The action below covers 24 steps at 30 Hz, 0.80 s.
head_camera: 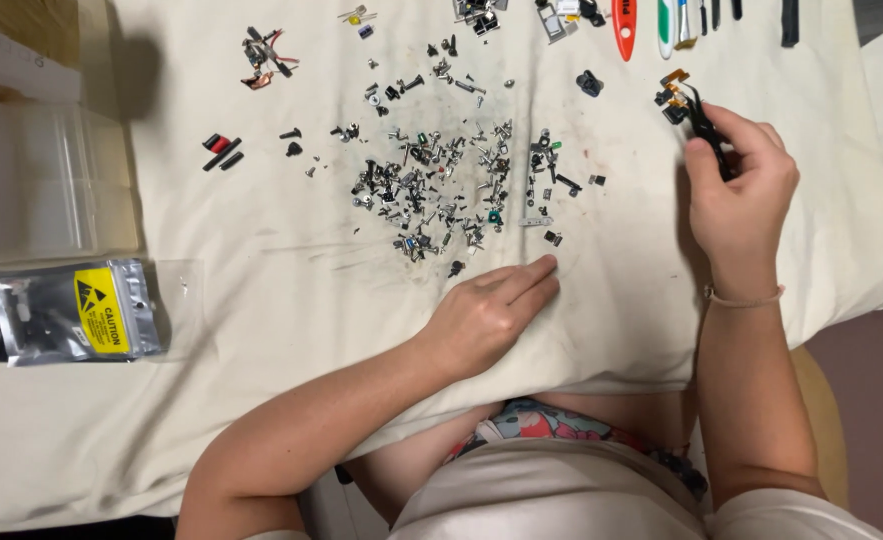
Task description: The person sorts small electronic components on a white cloth-covered table. They pick up and place down various parts, then use tweezers to move and organize the components into small groups.
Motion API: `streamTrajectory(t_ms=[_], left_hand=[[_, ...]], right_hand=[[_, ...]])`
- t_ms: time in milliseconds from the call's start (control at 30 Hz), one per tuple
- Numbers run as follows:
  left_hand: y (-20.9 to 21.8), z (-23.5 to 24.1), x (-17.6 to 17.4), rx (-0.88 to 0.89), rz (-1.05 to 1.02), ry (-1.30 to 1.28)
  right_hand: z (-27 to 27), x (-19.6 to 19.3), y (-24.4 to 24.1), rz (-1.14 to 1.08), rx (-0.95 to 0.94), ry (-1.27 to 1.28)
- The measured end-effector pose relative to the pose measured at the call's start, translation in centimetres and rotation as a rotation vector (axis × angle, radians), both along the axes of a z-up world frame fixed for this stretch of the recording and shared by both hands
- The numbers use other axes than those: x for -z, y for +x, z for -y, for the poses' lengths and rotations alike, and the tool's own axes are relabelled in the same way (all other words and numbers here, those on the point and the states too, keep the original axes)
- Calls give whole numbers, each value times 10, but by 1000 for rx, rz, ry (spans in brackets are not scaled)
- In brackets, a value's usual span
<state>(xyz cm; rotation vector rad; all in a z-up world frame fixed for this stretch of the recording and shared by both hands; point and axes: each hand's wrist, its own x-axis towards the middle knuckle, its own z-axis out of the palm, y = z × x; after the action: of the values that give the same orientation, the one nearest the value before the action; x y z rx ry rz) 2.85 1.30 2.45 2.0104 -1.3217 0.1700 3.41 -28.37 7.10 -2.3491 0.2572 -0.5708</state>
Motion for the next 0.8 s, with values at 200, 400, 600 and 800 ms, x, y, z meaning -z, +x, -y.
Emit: streamTrajectory(t_ms=[200,400,600,800], left_hand=[[5,4,-10,82,-144,-24],[7,8,-13,-26,26,-122],[13,5,-9,41,-104,-65],[18,3,-17,3,36,-93]], right_hand=[[-36,-9,36,-14,-209,26],[-42,12,32,-47,-282,-15],[-44,-3,18,-103,-402,-35],[-38,1,19,-121,-433,-27]])
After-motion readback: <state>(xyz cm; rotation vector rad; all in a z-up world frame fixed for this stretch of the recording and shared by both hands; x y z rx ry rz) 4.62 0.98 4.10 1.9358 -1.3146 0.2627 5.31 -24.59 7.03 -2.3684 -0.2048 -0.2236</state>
